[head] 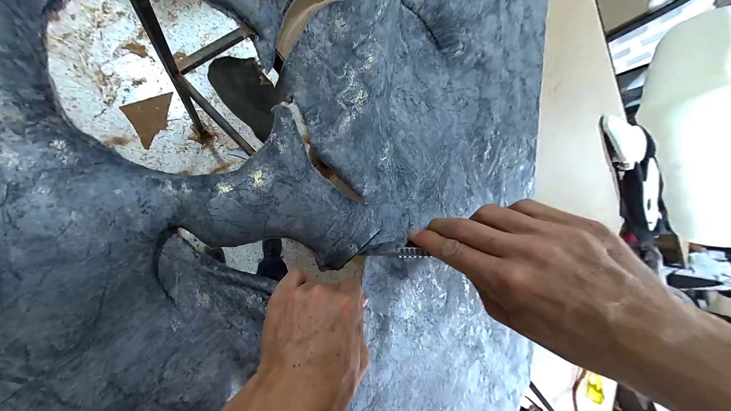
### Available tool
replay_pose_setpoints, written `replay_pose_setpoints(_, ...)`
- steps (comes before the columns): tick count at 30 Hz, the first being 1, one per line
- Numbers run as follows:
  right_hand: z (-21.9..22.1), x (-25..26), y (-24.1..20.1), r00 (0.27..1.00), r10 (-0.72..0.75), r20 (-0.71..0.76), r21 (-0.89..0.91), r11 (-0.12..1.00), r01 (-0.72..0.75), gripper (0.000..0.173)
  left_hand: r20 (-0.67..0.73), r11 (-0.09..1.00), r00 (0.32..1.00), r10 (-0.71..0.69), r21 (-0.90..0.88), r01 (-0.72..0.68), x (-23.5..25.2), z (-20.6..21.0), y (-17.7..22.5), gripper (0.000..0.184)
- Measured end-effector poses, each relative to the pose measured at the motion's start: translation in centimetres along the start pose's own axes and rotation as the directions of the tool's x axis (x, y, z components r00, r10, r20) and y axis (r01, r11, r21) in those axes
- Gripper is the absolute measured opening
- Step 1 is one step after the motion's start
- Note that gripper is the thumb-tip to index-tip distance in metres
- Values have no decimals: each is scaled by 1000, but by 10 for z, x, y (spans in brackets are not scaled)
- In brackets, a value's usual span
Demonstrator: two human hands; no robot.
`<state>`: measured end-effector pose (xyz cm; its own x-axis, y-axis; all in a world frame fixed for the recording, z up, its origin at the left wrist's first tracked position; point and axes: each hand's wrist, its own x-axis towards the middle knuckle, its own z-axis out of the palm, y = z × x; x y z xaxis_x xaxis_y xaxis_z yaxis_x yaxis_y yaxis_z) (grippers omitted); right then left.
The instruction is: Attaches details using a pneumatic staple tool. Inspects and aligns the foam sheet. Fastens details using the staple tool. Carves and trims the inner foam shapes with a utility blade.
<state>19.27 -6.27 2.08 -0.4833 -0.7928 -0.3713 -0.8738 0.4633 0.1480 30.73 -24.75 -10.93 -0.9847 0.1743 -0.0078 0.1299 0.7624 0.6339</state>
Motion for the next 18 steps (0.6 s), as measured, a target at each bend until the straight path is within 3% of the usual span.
replay_pose_setpoints(18, -3, 6, 28, 997, -69, 29, -3, 998, 69, 41, 53, 997, 998, 41, -73, -38, -5, -4, -6, 36)
